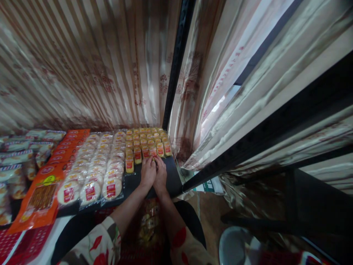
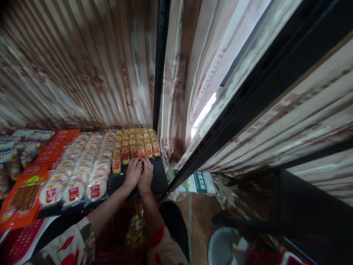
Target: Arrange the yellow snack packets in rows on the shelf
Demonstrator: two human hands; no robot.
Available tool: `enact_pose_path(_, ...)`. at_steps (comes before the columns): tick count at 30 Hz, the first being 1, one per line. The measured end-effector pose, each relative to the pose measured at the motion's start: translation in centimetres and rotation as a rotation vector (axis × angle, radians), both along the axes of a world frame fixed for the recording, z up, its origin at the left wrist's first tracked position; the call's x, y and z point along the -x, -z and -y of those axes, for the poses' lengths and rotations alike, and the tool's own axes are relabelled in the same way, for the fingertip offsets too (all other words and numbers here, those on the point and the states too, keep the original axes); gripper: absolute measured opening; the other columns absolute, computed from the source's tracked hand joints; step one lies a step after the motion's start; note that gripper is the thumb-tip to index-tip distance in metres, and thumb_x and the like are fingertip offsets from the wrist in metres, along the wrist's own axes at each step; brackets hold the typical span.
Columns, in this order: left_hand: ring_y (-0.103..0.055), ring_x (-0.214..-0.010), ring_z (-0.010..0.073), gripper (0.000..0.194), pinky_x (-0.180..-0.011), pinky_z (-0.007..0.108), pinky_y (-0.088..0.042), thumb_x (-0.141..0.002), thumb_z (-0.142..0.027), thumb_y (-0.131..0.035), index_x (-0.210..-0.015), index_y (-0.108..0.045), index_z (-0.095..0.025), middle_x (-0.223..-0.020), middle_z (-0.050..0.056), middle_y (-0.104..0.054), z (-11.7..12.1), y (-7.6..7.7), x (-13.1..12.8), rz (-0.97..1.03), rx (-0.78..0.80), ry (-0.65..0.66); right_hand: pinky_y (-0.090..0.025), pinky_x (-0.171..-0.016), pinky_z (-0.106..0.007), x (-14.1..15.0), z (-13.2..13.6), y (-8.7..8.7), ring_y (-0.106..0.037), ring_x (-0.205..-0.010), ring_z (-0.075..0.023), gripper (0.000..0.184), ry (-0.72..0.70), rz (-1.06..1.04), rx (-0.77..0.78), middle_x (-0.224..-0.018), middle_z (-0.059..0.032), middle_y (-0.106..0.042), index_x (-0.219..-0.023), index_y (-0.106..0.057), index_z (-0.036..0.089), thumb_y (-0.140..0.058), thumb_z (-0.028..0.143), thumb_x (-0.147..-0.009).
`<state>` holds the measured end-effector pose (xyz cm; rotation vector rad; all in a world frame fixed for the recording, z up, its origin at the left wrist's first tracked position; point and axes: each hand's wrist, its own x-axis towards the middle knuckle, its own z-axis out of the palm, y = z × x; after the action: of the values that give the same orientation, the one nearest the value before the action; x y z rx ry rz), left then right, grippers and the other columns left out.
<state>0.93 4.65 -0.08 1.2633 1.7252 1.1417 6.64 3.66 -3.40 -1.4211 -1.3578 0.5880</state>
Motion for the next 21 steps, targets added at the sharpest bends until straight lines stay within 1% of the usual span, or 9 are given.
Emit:
enact_pose_path(3,-0.059,-0.101,0.0165,0.03,-0.092,0.029,-0.048,-0.081,-0.014,-0.042,-0.1,-0.065,-0.018,-0.11,0.008,-0.061,0.1,0.0,0.0,0.034,-0.006,0.035,-0.039,-0.099,-0.037,0.0,0.0,0.2,-0.051,-0.117,-0.0184,0.035,-0.001,0.021,-0.015,-0.127,-0.0101,-0.057,-0.112,-0.062,0.019,-0.044,0.018,-0.082)
enact_pose_path(5,-0.058,-0.103,0.0168,0.03,-0.094,0.029,-0.046,-0.081,-0.014,-0.042,-0.1,-0.065,-0.018,-0.111,0.009,-0.061,0.2,0.0,0.0,0.037,-0.01,0.033,-0.038,-0.1,-0.037,0.1,0.1,0.3,-0.051,-0.118,-0.019,0.036,-0.001,0.04,-0.017,-0.128,-0.0114,-0.057,-0.114,-0.062,0.017,-0.044,0.018,-0.083)
enact_pose_path(8,-0.057,-0.105,0.0169,0.032,-0.098,0.03,-0.043,-0.083,-0.015,-0.041,-0.104,-0.064,-0.018,-0.113,0.009,-0.059,0.2,-0.1,0.0,-0.017,-0.014,0.029,-0.038,-0.101,-0.038,0.1,0.1,0.4,-0.05,-0.119,-0.0189,0.037,-0.002,0.058,-0.001,-0.13,-0.0112,-0.056,-0.115,-0.061,0.018,-0.042,0.018,-0.084)
enact_pose_path(11,-0.058,-0.104,0.016,0.034,-0.096,0.028,-0.044,-0.084,-0.017,-0.039,-0.108,-0.064,-0.018,-0.113,0.008,-0.058,0.4,-0.5,0.1,-0.081,-0.011,0.044,-0.037,-0.102,-0.037,0.1,0.1,0.5,-0.049,-0.12,-0.018,0.037,-0.001,0.057,0.007,-0.13,-0.0092,-0.055,-0.116,-0.061,0.02,-0.042,0.017,-0.084)
enact_pose_path(15,-0.058,-0.103,0.0167,0.036,-0.097,0.027,-0.043,-0.084,-0.017,-0.038,-0.109,-0.064,-0.017,-0.113,0.009,-0.058,0.6,-1.0,0.1,-0.139,-0.038,0.065,-0.038,-0.102,-0.035,0.1,0.1,0.6,-0.048,-0.121,-0.0178,0.037,0.007,0.056,0.021,-0.131,-0.0101,-0.054,-0.117,-0.06,0.019,-0.043,0.018,-0.084)
enact_pose_path(18,-0.058,-0.102,0.0184,0.035,-0.098,0.031,-0.042,-0.082,-0.016,-0.039,-0.106,-0.065,-0.015,-0.11,0.011,-0.059,0.7,-1.3,0.0,-0.089,-0.026,0.049,-0.038,-0.102,-0.034,0.2,0.0,0.7,-0.049,-0.12,-0.0174,0.037,0.004,0.069,0.024,-0.13,-0.0101,-0.055,-0.116,-0.06,0.018,-0.043,0.017,-0.083)
enact_pose_path(21,-0.057,-0.104,0.0192,0.033,-0.098,0.031,-0.041,-0.08,-0.012,-0.04,-0.099,-0.067,-0.017,-0.109,0.01,-0.06,0.7,-1.8,-0.1,-0.013,-0.037,0.023,-0.038,-0.102,-0.036,0.3,-0.1,0.8,-0.048,-0.121,-0.0173,0.037,0.004,0.087,0.001,-0.129,-0.0097,-0.055,-0.115,-0.06,0.019,-0.041,0.016,-0.084)
